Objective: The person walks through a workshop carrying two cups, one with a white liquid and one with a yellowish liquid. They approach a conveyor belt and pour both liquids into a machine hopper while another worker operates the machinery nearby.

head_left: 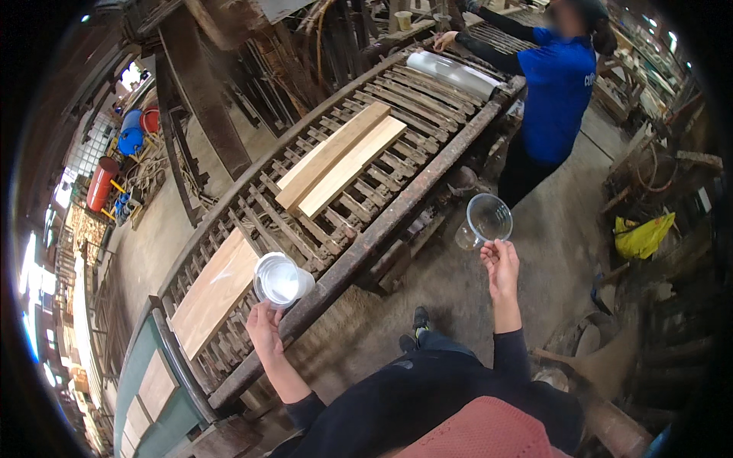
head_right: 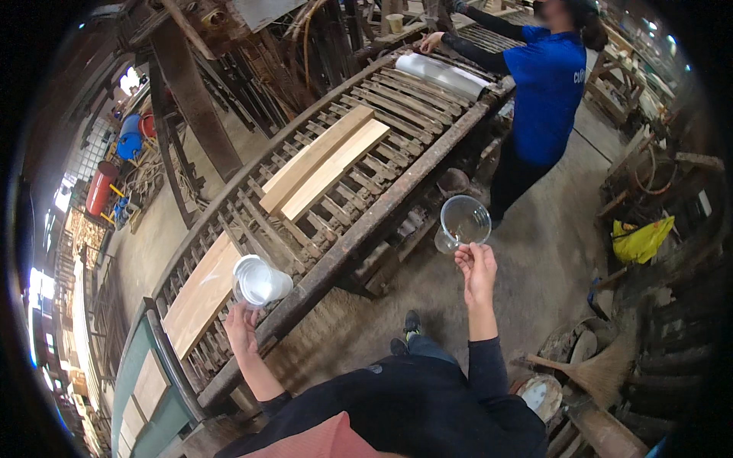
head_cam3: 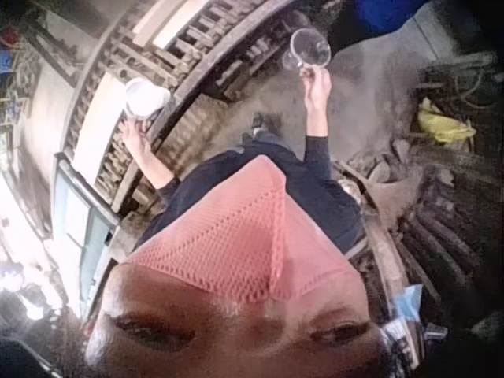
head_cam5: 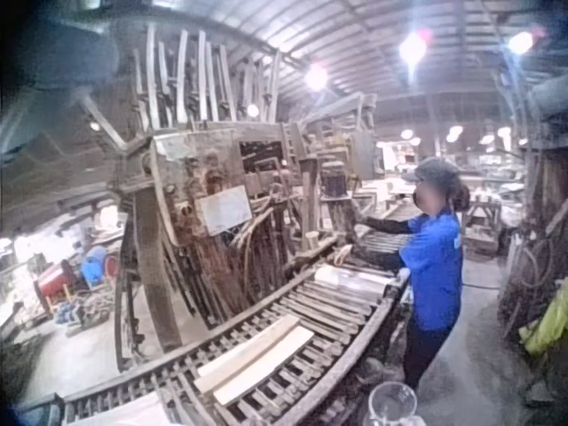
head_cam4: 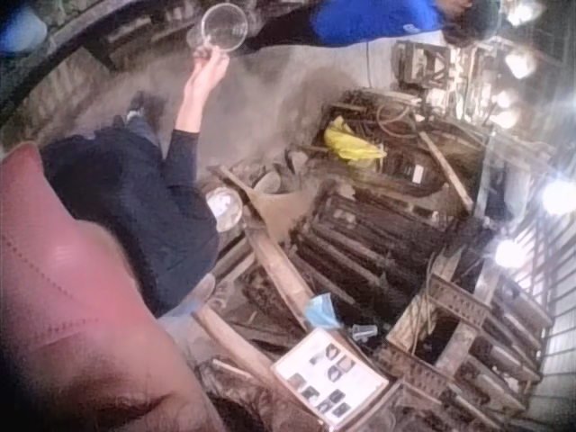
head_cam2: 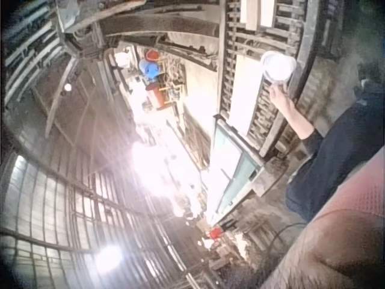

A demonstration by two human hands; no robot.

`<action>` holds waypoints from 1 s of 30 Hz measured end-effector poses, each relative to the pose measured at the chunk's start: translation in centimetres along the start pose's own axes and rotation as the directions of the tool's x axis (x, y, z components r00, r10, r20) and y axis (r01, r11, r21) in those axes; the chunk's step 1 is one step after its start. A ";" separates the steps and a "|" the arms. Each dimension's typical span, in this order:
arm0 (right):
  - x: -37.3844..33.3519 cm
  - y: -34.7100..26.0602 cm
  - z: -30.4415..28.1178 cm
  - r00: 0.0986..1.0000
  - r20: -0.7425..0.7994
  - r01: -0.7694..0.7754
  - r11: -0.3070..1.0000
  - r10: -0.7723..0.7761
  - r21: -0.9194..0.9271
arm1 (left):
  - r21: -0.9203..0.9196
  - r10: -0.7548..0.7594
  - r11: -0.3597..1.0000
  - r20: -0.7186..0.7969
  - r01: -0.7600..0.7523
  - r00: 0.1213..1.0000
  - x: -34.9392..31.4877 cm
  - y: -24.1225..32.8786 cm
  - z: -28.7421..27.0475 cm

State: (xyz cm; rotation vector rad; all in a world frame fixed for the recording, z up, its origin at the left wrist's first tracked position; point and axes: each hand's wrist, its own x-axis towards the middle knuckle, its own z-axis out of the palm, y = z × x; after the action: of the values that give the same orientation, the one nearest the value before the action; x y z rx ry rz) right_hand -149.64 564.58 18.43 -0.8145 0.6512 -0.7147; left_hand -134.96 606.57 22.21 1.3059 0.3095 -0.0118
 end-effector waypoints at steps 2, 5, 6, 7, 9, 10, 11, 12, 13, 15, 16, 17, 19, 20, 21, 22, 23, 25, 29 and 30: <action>-0.4 -0.7 -0.3 0.999 -0.036 0.010 0.999 -0.012 -0.053 | 0.038 -0.030 0.999 0.014 0.029 0.999 -0.3 -0.2 0.0; 0.4 -1.8 -0.9 0.994 0.002 0.105 0.987 -0.105 -0.123 | 0.045 -0.006 0.999 0.084 0.002 0.996 0.5 -0.9 0.4; 0.7 -2.0 -1.4 0.989 0.025 0.151 0.975 -0.149 -0.166 | 0.043 0.015 0.999 0.124 -0.020 0.992 0.6 -1.1 0.7; 1.1 -2.5 -1.6 0.990 0.001 0.141 0.973 -0.143 -0.183 | 0.061 0.005 0.998 0.121 -0.013 0.993 0.5 -1.2 1.4; 1.7 -3.5 -2.0 0.982 0.019 0.187 0.969 -0.186 -0.165 | 0.082 -0.014 0.997 0.118 0.004 0.993 0.4 -1.3 2.6; 2.5 -4.0 -2.2 0.975 0.047 0.222 0.964 -0.217 -0.149 | 0.073 -0.012 0.997 0.111 0.004 0.994 0.6 -1.3 3.6; 2.8 -4.4 -2.7 0.975 0.032 0.220 0.963 -0.218 -0.155 | 0.062 -0.009 0.998 0.102 0.003 0.995 0.6 -1.4 4.5; 2.8 -4.8 -3.4 0.976 0.020 0.219 0.962 -0.218 -0.162 | 0.080 -0.028 0.997 0.128 0.018 0.991 0.3 -1.6 5.1; 3.7 -5.6 -3.4 0.973 0.025 0.232 0.959 -0.231 -0.160 | 0.082 -0.030 0.996 0.153 0.017 0.988 0.3 -1.6 6.1; 5.2 -6.7 -4.0 0.976 -0.018 0.212 0.960 -0.219 -0.185 | 0.075 -0.015 0.997 0.171 0.002 0.985 0.4 -1.7 8.6; 6.2 -7.2 -4.6 0.976 -0.037 0.206 0.959 -0.217 -0.196 | 0.075 -0.008 0.997 0.172 -0.005 0.985 0.6 -1.9 10.0; 7.3 -7.6 -5.6 0.976 -0.027 0.208 0.963 -0.216 -0.169 | 0.081 -0.011 0.997 0.172 -0.003 0.985 0.5 -2.4 11.4; 10.1 -8.6 -7.7 0.978 -0.011 0.206 0.971 -0.209 -0.122 | 0.093 -0.002 0.996 0.186 -0.016 0.982 0.4 -3.1 14.9; 11.5 -9.2 -8.7 0.977 0.002 0.210 0.972 -0.211 -0.108 | 0.093 0.012 0.995 0.193 -0.031 0.981 0.3 -3.6 16.6; 13.0 -9.8 -9.8 0.977 0.013 0.213 0.973 -0.213 -0.093 | 0.093 0.026 0.995 0.200 -0.046 0.980 0.3 -3.9 18.3; 14.8 -10.7 -10.8 0.976 0.028 0.219 0.972 -0.217 -0.081 | 0.089 0.041 0.994 0.206 -0.061 0.978 0.4 -4.5 20.3; 16.3 -11.9 -11.7 0.980 0.014 0.201 0.975 -0.200 -0.091 | 0.082 0.055 0.994 0.214 -0.074 0.975 0.1 -4.8 22.7; 19.2 -14.5 -13.4 0.978 0.027 0.209 0.974 -0.207 -0.092 | 0.070 0.058 0.995 0.241 -0.077 0.969 0.3 -5.4 27.6; 24.6 -19.0 -17.2 0.977 0.056 0.210 0.974 -0.205 -0.091 | 0.031 0.036 0.998 0.285 -0.047 0.958 1.6 -5.0 36.8; 26.0 -19.9 -18.1 0.977 0.063 0.211 0.973 -0.206 -0.096 | 0.020 0.038 0.999 0.327 -0.047 0.944 2.0 -4.8 38.9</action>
State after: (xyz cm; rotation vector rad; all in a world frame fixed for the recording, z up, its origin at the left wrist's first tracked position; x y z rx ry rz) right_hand -153.84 527.40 19.09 -1.0035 0.5632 -0.8526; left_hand -125.42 568.74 26.05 1.3137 -0.0028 -0.1953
